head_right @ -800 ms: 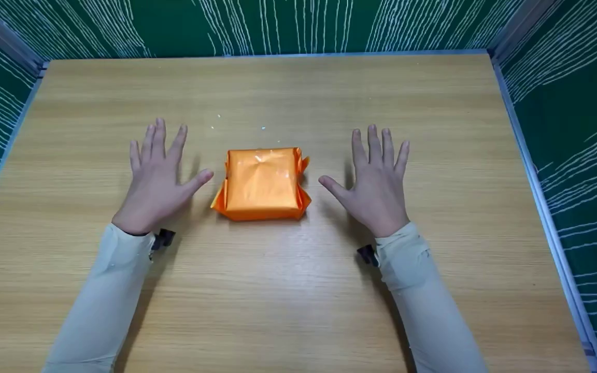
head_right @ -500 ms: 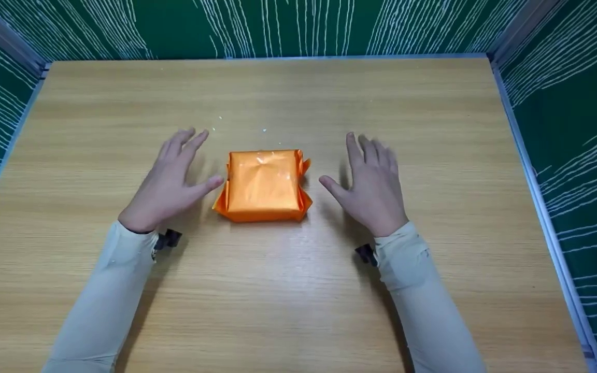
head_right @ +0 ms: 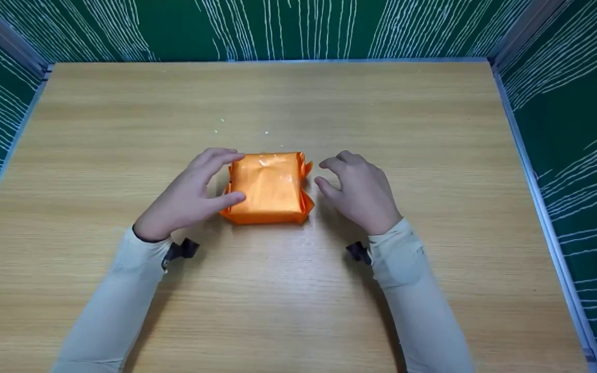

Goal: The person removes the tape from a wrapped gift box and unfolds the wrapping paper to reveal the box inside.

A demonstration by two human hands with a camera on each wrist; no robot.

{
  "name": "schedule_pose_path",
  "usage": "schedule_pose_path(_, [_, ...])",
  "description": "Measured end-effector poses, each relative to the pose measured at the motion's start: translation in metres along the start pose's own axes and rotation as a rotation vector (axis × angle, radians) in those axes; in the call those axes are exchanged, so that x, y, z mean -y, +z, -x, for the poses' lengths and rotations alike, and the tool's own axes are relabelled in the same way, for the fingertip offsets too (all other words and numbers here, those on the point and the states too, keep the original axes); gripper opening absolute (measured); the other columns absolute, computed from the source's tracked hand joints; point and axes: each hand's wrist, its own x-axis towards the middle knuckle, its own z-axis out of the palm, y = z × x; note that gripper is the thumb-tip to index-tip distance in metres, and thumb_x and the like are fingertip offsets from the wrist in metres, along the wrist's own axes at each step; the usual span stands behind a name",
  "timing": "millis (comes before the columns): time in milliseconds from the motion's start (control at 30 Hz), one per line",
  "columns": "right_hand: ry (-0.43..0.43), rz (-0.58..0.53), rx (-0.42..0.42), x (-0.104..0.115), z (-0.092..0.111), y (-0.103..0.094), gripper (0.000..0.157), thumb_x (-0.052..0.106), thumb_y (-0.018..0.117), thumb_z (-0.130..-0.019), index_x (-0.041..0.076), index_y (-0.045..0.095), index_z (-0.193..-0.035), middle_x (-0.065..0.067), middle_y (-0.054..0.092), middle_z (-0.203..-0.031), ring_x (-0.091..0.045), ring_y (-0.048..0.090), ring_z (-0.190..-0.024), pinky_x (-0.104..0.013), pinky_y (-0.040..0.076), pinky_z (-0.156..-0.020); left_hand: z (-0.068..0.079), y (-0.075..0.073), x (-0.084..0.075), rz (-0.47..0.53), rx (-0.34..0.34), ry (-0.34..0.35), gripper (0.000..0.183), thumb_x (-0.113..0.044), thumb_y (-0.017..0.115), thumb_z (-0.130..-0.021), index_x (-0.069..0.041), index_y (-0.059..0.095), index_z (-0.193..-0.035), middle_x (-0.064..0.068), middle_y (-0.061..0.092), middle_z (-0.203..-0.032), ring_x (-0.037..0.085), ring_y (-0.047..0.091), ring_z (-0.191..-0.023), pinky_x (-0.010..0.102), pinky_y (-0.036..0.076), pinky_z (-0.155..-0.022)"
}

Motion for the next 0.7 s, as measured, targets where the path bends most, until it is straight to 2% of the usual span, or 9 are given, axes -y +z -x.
schedule_pose_path(67, [-0.023, -0.024, -0.007, 0.004, -0.003, 0.002, 0.029, 0.022, 0.077, -0.094, 0.005, 0.075, -0.118, -0.01, 0.072, -0.109, -0.032, 0.07, -0.097, -0.053, 0.057, -0.081, -0.001, 0.007, 0.0, -0.042, -0.025, 0.024, 0.068, -0.052, 0.069, -0.096, -0.02, 0.051, -0.153, 0.003, 0.044, -0.155, 0.021, 0.037, -0.146, 0.042, 0.032, -0.12])
schedule_pose_path(167, [-0.053, -0.057, -0.004, 0.01, -0.007, 0.009, 0.028, 0.022, 0.078, -0.093, 0.005, 0.076, -0.115, -0.01, 0.071, -0.107, -0.03, 0.068, -0.098, -0.051, 0.056, -0.083, -0.004, 0.018, 0.001, -0.131, -0.062, 0.051, 0.065, -0.05, 0.068, -0.096, -0.019, 0.053, -0.151, 0.006, 0.046, -0.154, 0.025, 0.037, -0.146, 0.045, 0.02, -0.125])
schedule_pose_path(267, [-0.08, -0.067, 0.003, 0.017, -0.012, 0.018, 0.025, 0.022, 0.078, -0.094, 0.005, 0.076, -0.112, -0.011, 0.07, -0.106, -0.032, 0.063, -0.099, -0.051, 0.05, -0.092, -0.008, 0.028, 0.002, -0.207, -0.087, 0.059, 0.062, -0.051, 0.066, -0.097, -0.02, 0.055, -0.15, 0.01, 0.045, -0.156, 0.029, 0.033, -0.15, 0.049, 0.008, -0.127])
schedule_pose_path(333, [-0.091, -0.062, 0.006, 0.02, -0.014, 0.025, 0.024, 0.022, 0.076, -0.094, 0.004, 0.076, -0.111, -0.013, 0.069, -0.106, -0.033, 0.058, -0.098, -0.05, 0.046, -0.094, -0.009, 0.035, 0.002, -0.241, -0.087, 0.048, 0.06, -0.053, 0.064, -0.098, -0.021, 0.056, -0.15, 0.01, 0.042, -0.16, 0.03, 0.029, -0.153, 0.05, 0.005, -0.127])
schedule_pose_path(467, [-0.096, -0.031, 0.006, 0.025, -0.016, 0.036, 0.028, 0.02, 0.073, -0.096, 0.003, 0.074, -0.117, -0.014, 0.065, -0.104, -0.033, 0.051, -0.093, -0.047, 0.041, -0.088, -0.01, 0.045, -0.001, -0.276, -0.062, 0.016, 0.059, -0.056, 0.058, -0.101, -0.022, 0.057, -0.149, 0.01, 0.037, -0.164, 0.031, 0.026, -0.155, 0.05, 0.01, -0.127])
schedule_pose_path(533, [-0.093, -0.014, 0.012, 0.027, -0.016, 0.039, 0.033, 0.02, 0.072, -0.096, 0.002, 0.071, -0.124, -0.014, 0.062, -0.105, -0.033, 0.049, -0.094, -0.047, 0.039, -0.086, -0.01, 0.049, -0.002, -0.29, -0.053, 0.01, 0.058, -0.056, 0.056, -0.102, -0.022, 0.058, -0.149, 0.011, 0.038, -0.163, 0.032, 0.028, -0.154, 0.051, 0.017, -0.126])
schedule_pose_path(600, [-0.091, 0.005, 0.021, 0.028, -0.017, 0.041, 0.038, 0.021, 0.072, -0.096, 0.003, 0.069, -0.13, -0.016, 0.06, -0.111, -0.035, 0.048, -0.1, -0.049, 0.037, -0.09, -0.011, 0.051, -0.001, -0.298, -0.051, 0.007, 0.057, -0.054, 0.056, -0.102, -0.021, 0.058, -0.149, 0.012, 0.04, -0.162, 0.033, 0.029, -0.153, 0.052, 0.025, -0.123])
schedule_pose_path(700, [-0.102, 0.02, 0.039, 0.029, -0.018, 0.042, 0.041, 0.021, 0.07, -0.097, 0.004, 0.068, -0.134, -0.019, 0.057, -0.129, -0.04, 0.046, -0.12, -0.056, 0.031, -0.105, -0.012, 0.052, -0.001, -0.302, -0.047, 0.005, 0.056, -0.052, 0.058, -0.102, -0.021, 0.059, -0.148, 0.013, 0.04, -0.161, 0.033, 0.029, -0.152, 0.052, 0.034, -0.119])
